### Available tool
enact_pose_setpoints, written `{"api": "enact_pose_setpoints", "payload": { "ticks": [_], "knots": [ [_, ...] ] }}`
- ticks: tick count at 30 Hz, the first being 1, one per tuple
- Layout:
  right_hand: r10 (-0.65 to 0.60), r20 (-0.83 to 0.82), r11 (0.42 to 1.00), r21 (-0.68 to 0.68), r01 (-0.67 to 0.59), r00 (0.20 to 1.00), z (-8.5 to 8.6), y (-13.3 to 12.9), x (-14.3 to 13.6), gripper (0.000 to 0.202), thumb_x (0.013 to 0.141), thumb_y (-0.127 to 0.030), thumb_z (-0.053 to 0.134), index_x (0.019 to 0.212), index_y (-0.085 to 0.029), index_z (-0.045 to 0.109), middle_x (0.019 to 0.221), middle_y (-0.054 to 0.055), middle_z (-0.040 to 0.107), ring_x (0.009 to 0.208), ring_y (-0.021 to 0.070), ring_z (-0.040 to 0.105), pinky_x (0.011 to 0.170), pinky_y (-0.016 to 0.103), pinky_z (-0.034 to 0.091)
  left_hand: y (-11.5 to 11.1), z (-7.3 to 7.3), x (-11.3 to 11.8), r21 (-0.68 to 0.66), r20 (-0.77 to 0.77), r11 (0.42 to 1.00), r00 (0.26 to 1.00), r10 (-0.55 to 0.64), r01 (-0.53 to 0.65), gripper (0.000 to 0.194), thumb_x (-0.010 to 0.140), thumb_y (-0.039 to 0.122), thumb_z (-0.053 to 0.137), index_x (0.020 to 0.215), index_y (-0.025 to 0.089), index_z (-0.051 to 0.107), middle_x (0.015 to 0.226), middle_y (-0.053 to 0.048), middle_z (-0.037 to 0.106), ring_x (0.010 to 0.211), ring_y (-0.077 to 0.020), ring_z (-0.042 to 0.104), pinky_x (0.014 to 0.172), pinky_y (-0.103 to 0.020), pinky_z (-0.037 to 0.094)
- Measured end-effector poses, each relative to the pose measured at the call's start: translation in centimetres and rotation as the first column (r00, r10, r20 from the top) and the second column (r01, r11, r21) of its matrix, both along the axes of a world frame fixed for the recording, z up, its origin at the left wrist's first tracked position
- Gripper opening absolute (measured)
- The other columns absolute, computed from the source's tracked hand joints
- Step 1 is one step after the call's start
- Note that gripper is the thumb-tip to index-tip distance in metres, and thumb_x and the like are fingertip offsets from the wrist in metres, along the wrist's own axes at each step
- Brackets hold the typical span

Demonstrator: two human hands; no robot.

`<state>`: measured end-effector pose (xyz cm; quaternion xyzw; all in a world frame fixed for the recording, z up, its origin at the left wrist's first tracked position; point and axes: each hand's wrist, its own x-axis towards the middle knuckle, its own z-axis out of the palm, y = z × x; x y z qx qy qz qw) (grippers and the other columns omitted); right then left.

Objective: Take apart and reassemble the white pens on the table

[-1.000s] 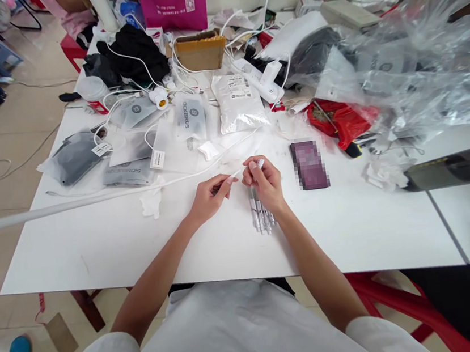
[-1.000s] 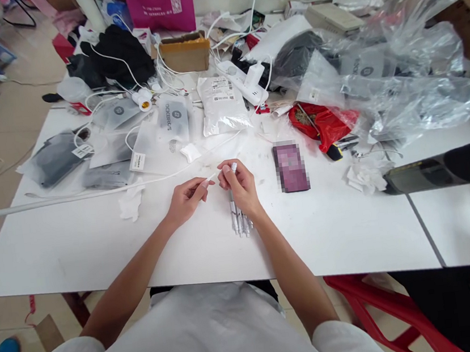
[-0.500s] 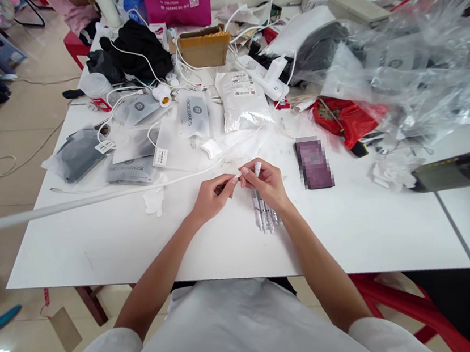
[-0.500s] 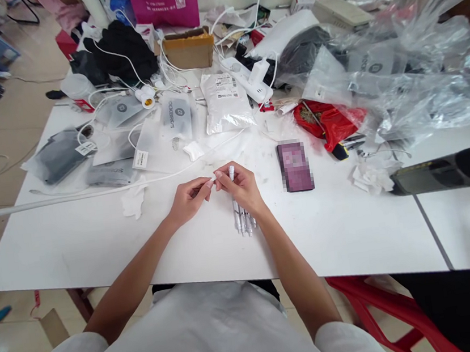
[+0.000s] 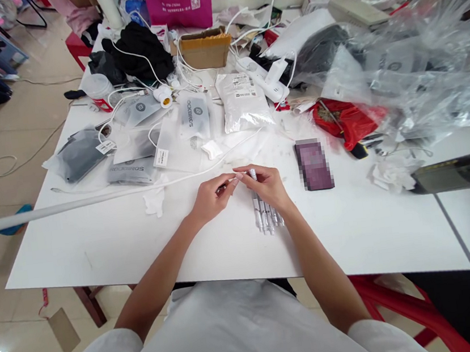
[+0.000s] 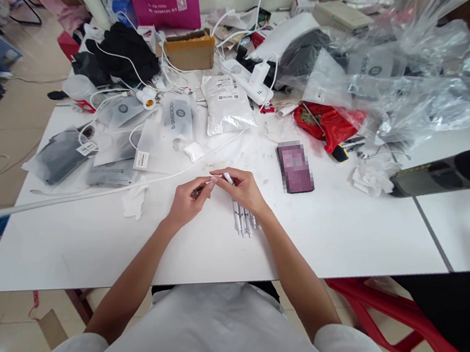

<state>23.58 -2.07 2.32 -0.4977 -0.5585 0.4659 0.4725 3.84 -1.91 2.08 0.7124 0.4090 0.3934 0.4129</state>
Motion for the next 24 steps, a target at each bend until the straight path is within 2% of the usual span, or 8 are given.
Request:
{"api": "enact_pose_setpoints", "payload": {
  "ticks": [4, 8, 11, 14, 17, 20, 22, 24],
  "knots": [
    [0.061, 0.092, 0.996, 0.059, -0.067, 0.994, -0.1, -0.1, 0.0, 0.035, 0.099, -0.056, 0.073, 0.116, -0.028, 0.086, 0.082, 0.0, 0.062, 0.07, 0.013, 0.045, 0.064, 0.03, 0.036, 0.2, -0.6, -0.2, 0.12, -0.11, 0.993, 0.994, 0.013, 0.0, 0.034, 0.112, 0.044, 0.056, 0.118, 0.019, 0.077, 0.083, -0.002, 0.073, 0.061, -0.0107, 0.049, 0.066, -0.025, 0.043],
    [0.092, 0.132, 0.991, 0.086, -0.103, 0.987, -0.4, -0.2, 0.0, 0.038, 0.102, -0.058, 0.067, 0.124, -0.031, 0.084, 0.084, 0.001, 0.061, 0.07, 0.0139, 0.043, 0.063, 0.032, 0.034, 0.4, -1.5, -0.4, 0.221, -0.176, 0.975, 0.984, 0.036, 0.004, 0.033, 0.113, 0.044, 0.055, 0.116, 0.019, 0.076, 0.085, -0.002, 0.074, 0.063, -0.0109, 0.053, 0.066, -0.025, 0.043],
    [0.095, 0.142, 0.989, 0.102, -0.11, 0.985, -0.4, -0.3, -0.1, 0.04, 0.101, -0.059, 0.069, 0.125, -0.031, 0.083, 0.082, 0.0, 0.06, 0.07, 0.0142, 0.043, 0.064, 0.032, 0.036, 0.5, -1.7, -0.5, 0.225, -0.158, 0.974, 0.987, 0.026, 0.01, 0.034, 0.113, 0.044, 0.053, 0.115, 0.02, 0.076, 0.085, -0.003, 0.076, 0.067, -0.0118, 0.061, 0.068, -0.024, 0.046],
    [0.086, 0.06, 0.992, 0.089, -0.091, 0.994, -0.4, -0.3, -0.2, 0.045, 0.096, -0.057, 0.077, 0.131, -0.029, 0.08, 0.082, -0.001, 0.057, 0.072, 0.0138, 0.046, 0.068, 0.032, 0.041, 0.4, -1.3, -0.4, 0.176, -0.092, 0.984, 0.996, 0.015, 0.002, 0.034, 0.114, 0.044, 0.052, 0.115, 0.02, 0.077, 0.086, -0.003, 0.077, 0.072, -0.0122, 0.067, 0.071, -0.024, 0.048],
    [0.031, -0.102, 0.997, 0.067, -0.025, 0.994, -0.4, -0.1, -0.3, 0.05, 0.096, -0.056, 0.077, 0.138, -0.029, 0.075, 0.083, -0.002, 0.052, 0.072, 0.0131, 0.047, 0.069, 0.032, 0.045, 0.4, -0.9, -0.3, 0.131, -0.038, 0.991, 0.999, 0.037, -0.032, 0.034, 0.112, 0.045, 0.056, 0.112, 0.019, 0.077, 0.081, -0.001, 0.074, 0.069, -0.0113, 0.066, 0.067, -0.022, 0.047],
    [-0.097, -0.269, 0.991, 0.062, 0.117, 0.958, -0.3, 0.5, -0.1, 0.05, 0.1, -0.065, 0.065, 0.132, -0.029, 0.076, 0.087, 0.0, 0.053, 0.073, 0.0145, 0.051, 0.072, 0.034, 0.051, 0.4, -0.9, -0.3, 0.102, -0.014, 0.993, 0.998, 0.059, -0.058, 0.035, 0.111, 0.047, 0.056, 0.111, 0.019, 0.077, 0.075, 0.0, 0.071, 0.064, -0.0107, 0.063, 0.063, -0.022, 0.045],
    [-0.193, -0.324, 0.973, 0.058, 0.224, 0.926, -0.2, 1.0, 0.3, 0.054, 0.101, -0.073, 0.057, 0.127, -0.03, 0.077, 0.093, 0.003, 0.057, 0.083, 0.0169, 0.058, 0.077, 0.034, 0.055, 0.4, -1.0, -0.3, 0.089, -0.003, 0.994, 0.998, 0.07, -0.07, 0.036, 0.111, 0.049, 0.056, 0.111, 0.019, 0.076, 0.073, 0.0, 0.071, 0.062, -0.0106, 0.062, 0.061, -0.022, 0.044],
    [-0.24, -0.339, 0.961, 0.051, 0.273, 0.91, -0.2, 1.4, 0.8, 0.058, 0.101, -0.078, 0.05, 0.126, -0.032, 0.075, 0.098, 0.005, 0.061, 0.087, 0.0174, 0.062, 0.076, 0.032, 0.056, 0.4, -1.1, -0.3, 0.082, 0.007, 0.993, 0.997, 0.079, -0.079, 0.037, 0.111, 0.05, 0.057, 0.111, 0.019, 0.076, 0.073, 0.0, 0.071, 0.062, -0.0106, 0.063, 0.06, -0.022, 0.044]
  ]
}}
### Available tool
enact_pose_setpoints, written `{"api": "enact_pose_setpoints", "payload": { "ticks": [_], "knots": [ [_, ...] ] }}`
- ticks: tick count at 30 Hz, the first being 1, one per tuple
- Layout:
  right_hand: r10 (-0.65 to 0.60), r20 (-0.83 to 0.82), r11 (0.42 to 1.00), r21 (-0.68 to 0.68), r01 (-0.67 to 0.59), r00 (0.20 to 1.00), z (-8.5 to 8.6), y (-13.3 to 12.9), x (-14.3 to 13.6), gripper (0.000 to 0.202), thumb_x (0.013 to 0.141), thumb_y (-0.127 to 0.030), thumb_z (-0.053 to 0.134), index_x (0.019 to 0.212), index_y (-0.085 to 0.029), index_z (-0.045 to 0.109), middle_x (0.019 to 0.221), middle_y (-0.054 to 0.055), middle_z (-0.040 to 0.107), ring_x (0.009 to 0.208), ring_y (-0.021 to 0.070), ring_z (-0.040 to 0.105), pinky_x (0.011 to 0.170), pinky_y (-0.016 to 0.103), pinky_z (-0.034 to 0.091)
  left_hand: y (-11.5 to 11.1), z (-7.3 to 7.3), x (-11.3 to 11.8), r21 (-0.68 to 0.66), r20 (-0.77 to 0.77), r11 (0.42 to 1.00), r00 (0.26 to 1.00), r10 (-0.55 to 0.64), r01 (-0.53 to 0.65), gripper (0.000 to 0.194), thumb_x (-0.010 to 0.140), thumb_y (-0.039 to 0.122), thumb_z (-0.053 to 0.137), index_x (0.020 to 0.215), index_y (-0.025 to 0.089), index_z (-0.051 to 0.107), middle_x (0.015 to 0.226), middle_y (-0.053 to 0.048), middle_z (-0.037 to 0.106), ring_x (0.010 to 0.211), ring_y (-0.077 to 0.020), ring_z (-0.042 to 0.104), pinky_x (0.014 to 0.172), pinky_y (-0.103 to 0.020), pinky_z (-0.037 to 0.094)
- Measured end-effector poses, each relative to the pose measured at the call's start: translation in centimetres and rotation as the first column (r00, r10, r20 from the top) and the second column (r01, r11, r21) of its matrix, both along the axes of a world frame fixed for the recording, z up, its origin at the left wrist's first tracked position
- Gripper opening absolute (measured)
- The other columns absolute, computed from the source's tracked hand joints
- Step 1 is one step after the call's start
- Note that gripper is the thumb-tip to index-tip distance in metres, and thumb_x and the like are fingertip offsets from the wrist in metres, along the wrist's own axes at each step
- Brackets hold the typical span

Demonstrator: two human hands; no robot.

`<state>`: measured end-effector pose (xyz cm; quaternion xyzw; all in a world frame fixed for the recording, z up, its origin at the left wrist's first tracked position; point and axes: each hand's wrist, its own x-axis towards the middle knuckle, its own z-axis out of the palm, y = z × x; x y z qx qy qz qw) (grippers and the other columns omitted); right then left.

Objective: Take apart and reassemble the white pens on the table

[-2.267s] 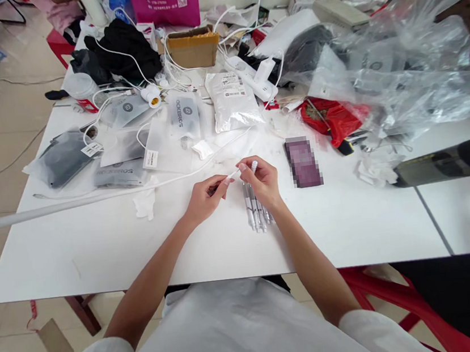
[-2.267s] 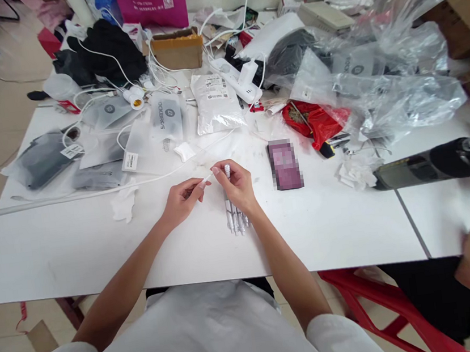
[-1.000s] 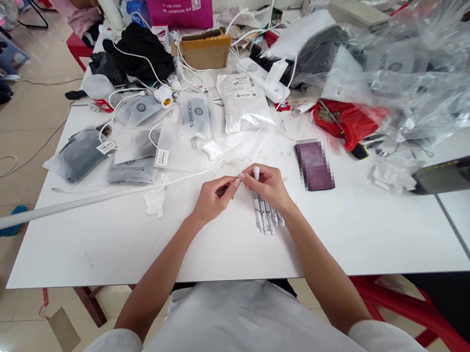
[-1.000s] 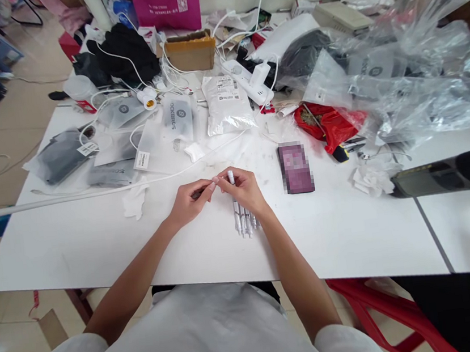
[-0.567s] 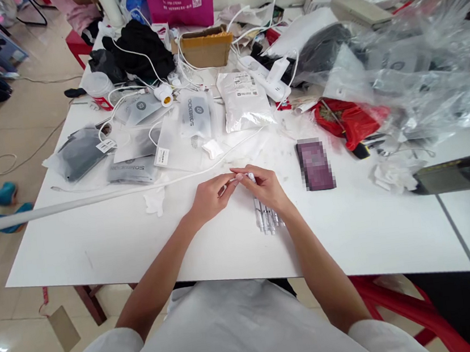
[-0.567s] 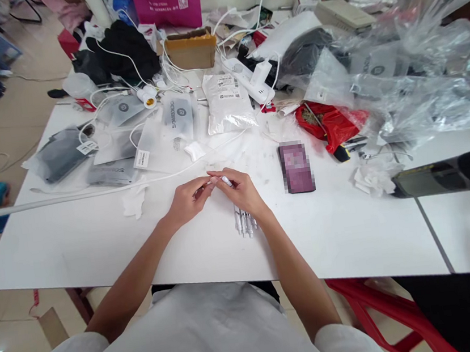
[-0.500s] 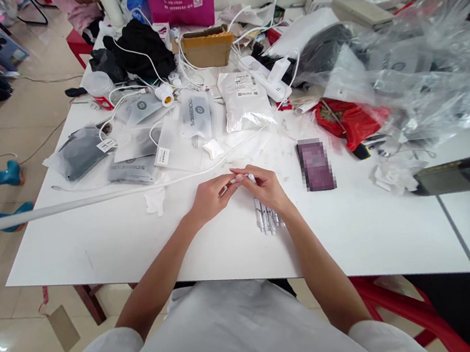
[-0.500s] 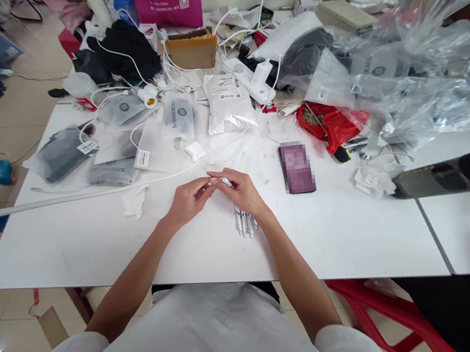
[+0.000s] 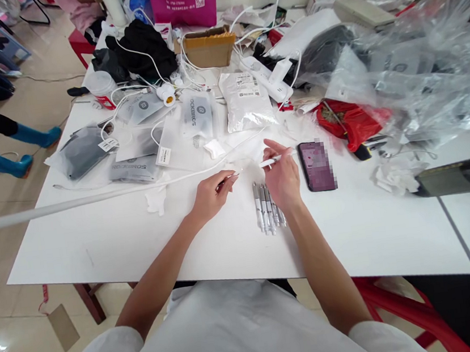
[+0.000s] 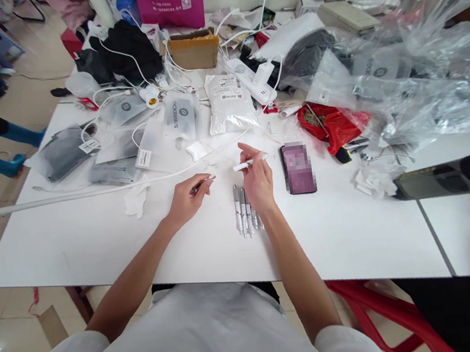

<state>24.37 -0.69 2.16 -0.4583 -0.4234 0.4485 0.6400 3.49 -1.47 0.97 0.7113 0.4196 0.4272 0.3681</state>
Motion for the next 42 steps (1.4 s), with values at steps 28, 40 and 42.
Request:
{"api": "enact_pose_setpoints", "payload": {
  "ticks": [28, 40, 42],
  "knots": [
    [0.157, 0.059, 0.985, 0.057, -0.16, 0.986, -0.4, -1.1, -1.7, 0.052, 0.103, -0.073, 0.054, 0.123, -0.03, 0.074, 0.095, 0.004, 0.064, 0.071, 0.0153, 0.058, 0.069, 0.034, 0.056, 0.1, -0.4, 0.2, 0.084, -0.093, 0.996, 0.996, -0.004, 0.012, 0.035, 0.11, 0.048, 0.06, 0.11, 0.019, 0.079, 0.086, -0.004, 0.079, 0.061, -0.0116, 0.054, 0.062, -0.026, 0.044],
    [0.21, 0.212, 0.977, -0.017, -0.212, 0.954, -0.2, -1.4, -2.2, 0.039, 0.1, -0.057, 0.072, 0.119, -0.024, 0.075, 0.094, 0.003, 0.074, 0.079, 0.0158, 0.065, 0.081, 0.035, 0.057, 0.0, -0.7, 0.1, 0.12, -0.141, 0.993, 0.99, -0.006, 0.023, 0.039, 0.11, 0.053, 0.058, 0.108, 0.02, 0.079, 0.089, -0.004, 0.078, 0.063, -0.0116, 0.055, 0.066, -0.027, 0.044],
    [0.2, 0.199, 0.979, -0.015, -0.202, 0.959, -0.4, -1.4, -2.3, 0.04, 0.097, -0.056, 0.076, 0.121, -0.025, 0.073, 0.094, 0.003, 0.075, 0.08, 0.016, 0.068, 0.081, 0.035, 0.058, 0.1, -0.7, 0.2, 0.124, -0.125, 0.992, 0.992, -0.011, 0.026, 0.036, 0.109, 0.051, 0.06, 0.107, 0.019, 0.078, 0.087, -0.004, 0.076, 0.064, -0.0118, 0.055, 0.066, -0.027, 0.044]
  ]
}}
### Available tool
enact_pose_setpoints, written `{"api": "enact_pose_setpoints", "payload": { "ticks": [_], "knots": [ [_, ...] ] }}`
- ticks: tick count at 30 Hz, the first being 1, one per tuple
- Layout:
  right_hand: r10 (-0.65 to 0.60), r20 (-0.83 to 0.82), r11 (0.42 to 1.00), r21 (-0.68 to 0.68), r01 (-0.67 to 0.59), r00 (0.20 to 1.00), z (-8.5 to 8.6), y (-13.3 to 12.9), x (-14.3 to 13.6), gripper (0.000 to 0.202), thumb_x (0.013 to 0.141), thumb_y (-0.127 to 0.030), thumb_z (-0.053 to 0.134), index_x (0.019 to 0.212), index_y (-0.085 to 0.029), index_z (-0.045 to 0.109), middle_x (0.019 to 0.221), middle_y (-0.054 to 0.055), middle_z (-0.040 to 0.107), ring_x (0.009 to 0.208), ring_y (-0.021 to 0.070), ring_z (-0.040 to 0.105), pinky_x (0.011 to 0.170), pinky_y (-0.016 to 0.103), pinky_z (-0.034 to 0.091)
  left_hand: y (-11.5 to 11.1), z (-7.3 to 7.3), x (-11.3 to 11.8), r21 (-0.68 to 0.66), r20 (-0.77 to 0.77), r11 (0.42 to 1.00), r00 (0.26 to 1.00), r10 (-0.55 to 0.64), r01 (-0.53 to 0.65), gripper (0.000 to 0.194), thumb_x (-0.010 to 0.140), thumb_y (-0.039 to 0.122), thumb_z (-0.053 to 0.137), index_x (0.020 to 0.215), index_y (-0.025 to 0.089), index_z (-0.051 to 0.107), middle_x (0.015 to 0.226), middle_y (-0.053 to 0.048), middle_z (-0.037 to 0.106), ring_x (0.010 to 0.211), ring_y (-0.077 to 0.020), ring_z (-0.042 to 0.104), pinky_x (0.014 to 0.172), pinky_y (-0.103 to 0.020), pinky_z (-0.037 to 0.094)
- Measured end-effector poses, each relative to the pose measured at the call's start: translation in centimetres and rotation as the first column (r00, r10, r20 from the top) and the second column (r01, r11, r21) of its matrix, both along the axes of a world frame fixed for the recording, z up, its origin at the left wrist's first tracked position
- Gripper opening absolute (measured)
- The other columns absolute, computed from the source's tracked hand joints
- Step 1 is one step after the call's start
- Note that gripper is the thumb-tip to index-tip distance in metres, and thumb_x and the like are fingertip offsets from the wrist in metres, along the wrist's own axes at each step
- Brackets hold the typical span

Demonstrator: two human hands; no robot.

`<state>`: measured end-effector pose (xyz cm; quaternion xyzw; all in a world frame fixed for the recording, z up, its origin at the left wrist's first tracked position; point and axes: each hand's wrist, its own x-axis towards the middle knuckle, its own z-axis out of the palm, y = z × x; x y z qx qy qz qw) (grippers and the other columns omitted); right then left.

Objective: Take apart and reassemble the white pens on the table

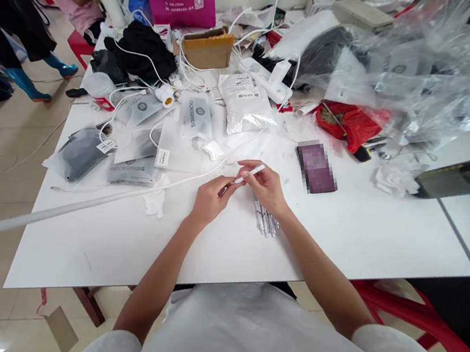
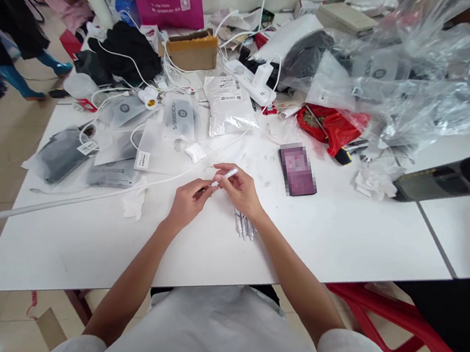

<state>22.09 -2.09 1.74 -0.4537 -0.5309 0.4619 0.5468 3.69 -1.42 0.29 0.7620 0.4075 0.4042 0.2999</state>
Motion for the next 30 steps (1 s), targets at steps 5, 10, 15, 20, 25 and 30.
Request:
{"api": "enact_pose_setpoints", "payload": {
  "ticks": [5, 10, 15, 20, 25, 30],
  "knots": [
    [-0.08, 0.02, 0.997, 0.01, 0.08, 0.997, -0.3, 0.0, -0.1, 0.055, 0.087, -0.056, 0.086, 0.127, -0.028, 0.061, 0.097, 0.002, 0.078, 0.081, 0.0188, 0.074, 0.077, 0.036, 0.061, 0.1, 0.1, -0.2, 0.034, 0.049, 0.997, 0.997, -0.067, 0.065, 0.026, 0.111, 0.037, 0.058, 0.121, 0.018, 0.074, 0.101, -0.008, 0.075, 0.081, -0.0161, 0.064, 0.078, -0.029, 0.054],
    [-0.114, 0.069, 0.992, 0.055, 0.11, 0.991, -0.4, 0.1, 0.3, 0.038, 0.092, -0.052, 0.082, 0.114, -0.027, 0.064, 0.103, 0.003, 0.076, 0.088, 0.0187, 0.076, 0.083, 0.038, 0.063, 0.4, -0.2, -0.5, 0.075, 0.006, 0.98, 0.983, -0.184, 0.183, 0.038, 0.115, 0.024, 0.045, 0.148, 0.024, 0.063, 0.119, -0.012, 0.074, 0.113, -0.0237, 0.065, 0.1, -0.04, 0.057],
    [-0.051, 0.137, 0.997, 0.067, 0.042, 0.989, -0.6, 0.1, 0.6, 0.032, 0.095, -0.051, 0.079, 0.111, -0.026, 0.068, 0.109, 0.005, 0.075, 0.103, 0.0205, 0.074, 0.09, 0.038, 0.063, 0.9, -0.3, -0.5, 0.103, 0.101, 0.992, 0.991, -0.089, 0.079, 0.031, 0.112, 0.031, 0.057, 0.139, 0.024, 0.07, 0.129, -0.013, 0.072, 0.119, -0.0224, 0.07, 0.099, -0.037, 0.061],
    [-0.005, 0.165, 0.998, 0.066, -0.006, 0.986, -0.5, 0.1, 0.9, 0.032, 0.093, -0.051, 0.081, 0.108, -0.025, 0.071, 0.108, 0.005, 0.075, 0.103, 0.0213, 0.073, 0.091, 0.038, 0.062, 1.7, -0.2, -1.0, 0.166, 0.1, 0.986, 0.995, -0.008, -0.009, 0.021, 0.106, 0.038, 0.069, 0.113, 0.021, 0.079, 0.121, -0.012, 0.076, 0.116, -0.023, 0.072, 0.097, -0.038, 0.061],
    [-0.049, 0.36, 0.998, 0.051, 0.032, 0.932, -0.2, 0.2, 1.5, 0.031, 0.093, -0.054, 0.08, 0.094, -0.024, 0.075, 0.094, 0.004, 0.076, 0.09, 0.021, 0.07, 0.077, 0.035, 0.057, 1.8, -0.2, -1.5, 0.124, 0.078, 0.992, 0.997, 0.001, -0.011, 0.021, 0.105, 0.038, 0.071, 0.114, 0.023, 0.082, 0.102, -0.007, 0.08, 0.089, -0.0185, 0.074, 0.085, -0.034, 0.059],
    [-0.036, 0.461, 0.993, 0.114, -0.019, 0.887, -0.6, 0.3, 1.8, 0.032, 0.101, -0.054, 0.069, 0.094, -0.024, 0.073, 0.089, 0.004, 0.073, 0.081, 0.0194, 0.065, 0.07, 0.034, 0.052, 1.7, -0.2, -1.4, 0.145, 0.074, 0.989, 0.997, -0.007, -0.003, 0.021, 0.103, 0.04, 0.073, 0.11, 0.022, 0.082, 0.101, -0.008, 0.082, 0.089, -0.0196, 0.075, 0.089, -0.037, 0.059]
  ]
}}
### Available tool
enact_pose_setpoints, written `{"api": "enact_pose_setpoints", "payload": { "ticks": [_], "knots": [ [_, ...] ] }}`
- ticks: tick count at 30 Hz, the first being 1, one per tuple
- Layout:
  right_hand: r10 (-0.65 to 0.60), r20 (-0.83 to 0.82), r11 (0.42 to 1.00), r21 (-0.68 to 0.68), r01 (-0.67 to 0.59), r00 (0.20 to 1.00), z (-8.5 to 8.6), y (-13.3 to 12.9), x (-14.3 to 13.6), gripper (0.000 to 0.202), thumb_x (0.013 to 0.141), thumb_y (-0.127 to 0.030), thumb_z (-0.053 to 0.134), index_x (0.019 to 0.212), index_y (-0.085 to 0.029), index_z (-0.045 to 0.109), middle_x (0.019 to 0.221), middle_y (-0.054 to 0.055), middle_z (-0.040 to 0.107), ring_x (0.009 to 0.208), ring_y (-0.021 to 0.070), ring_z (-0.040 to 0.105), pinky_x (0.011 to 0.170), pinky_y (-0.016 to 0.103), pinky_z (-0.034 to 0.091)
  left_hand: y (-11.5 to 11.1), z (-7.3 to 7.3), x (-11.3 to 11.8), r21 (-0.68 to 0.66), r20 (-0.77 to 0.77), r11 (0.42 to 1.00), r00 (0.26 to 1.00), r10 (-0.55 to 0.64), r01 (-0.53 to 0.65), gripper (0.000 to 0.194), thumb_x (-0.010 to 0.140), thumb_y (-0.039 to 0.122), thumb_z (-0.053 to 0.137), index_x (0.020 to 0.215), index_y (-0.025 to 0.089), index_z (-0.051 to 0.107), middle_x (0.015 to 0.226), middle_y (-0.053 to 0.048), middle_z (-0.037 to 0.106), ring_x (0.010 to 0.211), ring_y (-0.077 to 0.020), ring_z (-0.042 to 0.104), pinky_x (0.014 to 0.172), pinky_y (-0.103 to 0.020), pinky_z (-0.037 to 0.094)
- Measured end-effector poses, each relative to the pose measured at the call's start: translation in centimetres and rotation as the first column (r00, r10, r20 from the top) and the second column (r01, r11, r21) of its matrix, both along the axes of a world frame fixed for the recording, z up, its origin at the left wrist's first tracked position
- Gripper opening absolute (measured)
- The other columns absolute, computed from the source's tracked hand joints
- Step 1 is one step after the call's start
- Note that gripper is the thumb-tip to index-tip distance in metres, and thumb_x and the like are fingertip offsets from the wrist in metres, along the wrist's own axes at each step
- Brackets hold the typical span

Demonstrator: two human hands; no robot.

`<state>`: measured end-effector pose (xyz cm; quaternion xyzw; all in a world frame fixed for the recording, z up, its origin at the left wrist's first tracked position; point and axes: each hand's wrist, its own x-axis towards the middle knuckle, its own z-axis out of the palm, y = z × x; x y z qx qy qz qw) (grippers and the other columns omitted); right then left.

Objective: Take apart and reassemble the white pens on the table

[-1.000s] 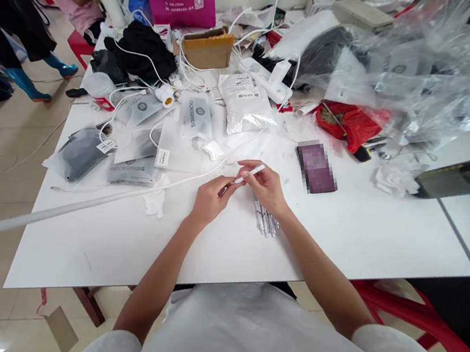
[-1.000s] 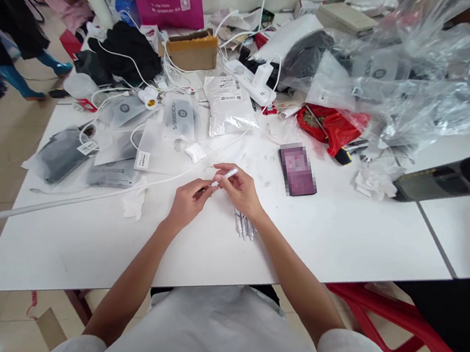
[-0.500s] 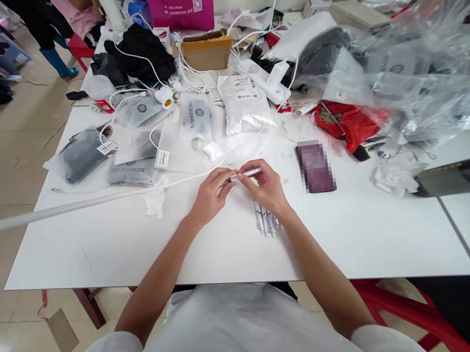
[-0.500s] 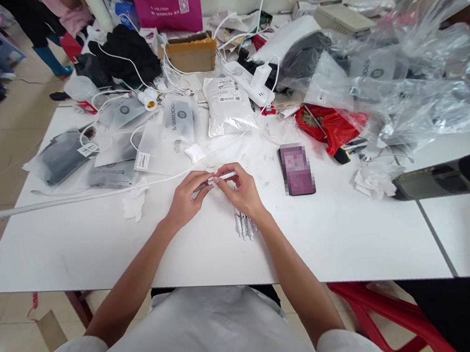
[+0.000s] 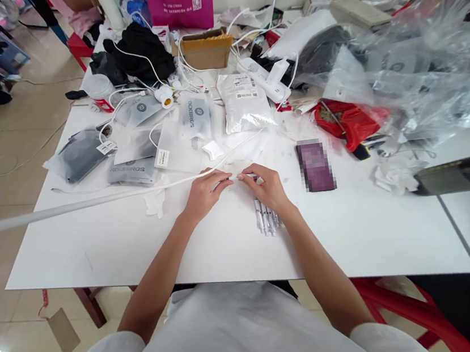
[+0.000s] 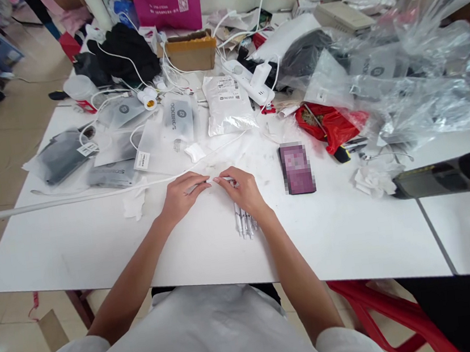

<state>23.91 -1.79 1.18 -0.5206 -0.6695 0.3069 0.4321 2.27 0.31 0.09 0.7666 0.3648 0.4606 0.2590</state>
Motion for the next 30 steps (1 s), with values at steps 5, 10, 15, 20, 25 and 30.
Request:
{"api": "enact_pose_setpoints", "payload": {
  "ticks": [5, 10, 15, 20, 25, 30],
  "knots": [
    [0.107, 0.035, 0.988, 0.106, -0.11, 0.994, -0.1, -0.1, 0.2, 0.026, 0.104, -0.049, 0.067, 0.115, -0.026, 0.072, 0.105, 0.007, 0.07, 0.092, 0.022, 0.066, 0.078, 0.037, 0.054, 0.1, 0.1, -0.1, -0.001, -0.008, 1.0, 1.0, 0.016, -0.016, 0.02, 0.104, 0.04, 0.072, 0.107, 0.022, 0.081, 0.1, -0.008, 0.081, 0.091, -0.0207, 0.075, 0.09, -0.038, 0.059],
    [0.082, 0.102, 0.995, 0.043, -0.087, 0.991, 0.1, -0.2, 0.4, 0.033, 0.107, -0.054, 0.061, 0.098, -0.026, 0.075, 0.087, 0.006, 0.07, 0.08, 0.0215, 0.063, 0.068, 0.035, 0.048, 0.0, -0.1, -0.3, 0.01, -0.056, 1.0, 0.998, 0.003, -0.003, 0.018, 0.105, 0.038, 0.07, 0.107, 0.022, 0.079, 0.101, -0.007, 0.08, 0.093, -0.0201, 0.074, 0.089, -0.036, 0.058],
    [0.141, 0.115, 0.985, 0.081, -0.151, 0.983, -0.3, -0.1, 0.6, 0.027, 0.105, -0.051, 0.064, 0.112, -0.027, 0.076, 0.103, 0.008, 0.075, 0.09, 0.0232, 0.068, 0.071, 0.036, 0.051, 0.3, -0.6, -0.2, 0.047, -0.083, 0.999, 0.996, -0.016, 0.02, 0.017, 0.107, 0.035, 0.067, 0.107, 0.022, 0.079, 0.099, -0.007, 0.079, 0.089, -0.0199, 0.072, 0.088, -0.037, 0.056],
    [0.096, 0.131, 0.984, 0.135, -0.114, 0.987, -0.5, 0.0, 0.4, 0.026, 0.107, -0.048, 0.061, 0.109, -0.027, 0.076, 0.098, 0.008, 0.073, 0.087, 0.0232, 0.067, 0.068, 0.037, 0.051, 0.5, -0.6, -0.3, 0.1, -0.101, 0.994, 0.993, 0.064, -0.054, 0.033, 0.1, 0.045, 0.076, 0.126, 0.023, 0.075, 0.117, -0.011, 0.077, 0.113, -0.026, 0.07, 0.106, -0.044, 0.054],
    [0.021, 0.085, 0.967, 0.25, -0.041, 0.996, -0.3, 0.1, 0.5, 0.016, 0.107, -0.038, 0.065, 0.11, -0.027, 0.075, 0.097, 0.006, 0.073, 0.087, 0.022, 0.067, 0.08, 0.038, 0.055, 0.8, 0.2, -0.8, -0.087, -0.041, 0.984, 0.987, 0.155, -0.158, 0.035, 0.103, 0.048, 0.07, 0.124, 0.02, 0.076, 0.114, -0.01, 0.078, 0.101, -0.023, 0.069, 0.099, -0.039, 0.053],
    [-0.016, 0.085, 0.962, 0.273, -0.008, 0.996, -0.3, 0.4, 0.5, 0.015, 0.106, -0.037, 0.065, 0.107, -0.026, 0.075, 0.095, 0.005, 0.073, 0.085, 0.021, 0.068, 0.081, 0.038, 0.057, 0.8, 0.9, -0.8, -0.322, 0.181, 0.944, 0.974, 0.134, -0.07, 0.028, 0.098, 0.045, 0.077, 0.113, 0.022, 0.078, 0.11, -0.007, 0.078, 0.097, -0.0199, 0.069, 0.09, -0.032, 0.053]
  ]
}}
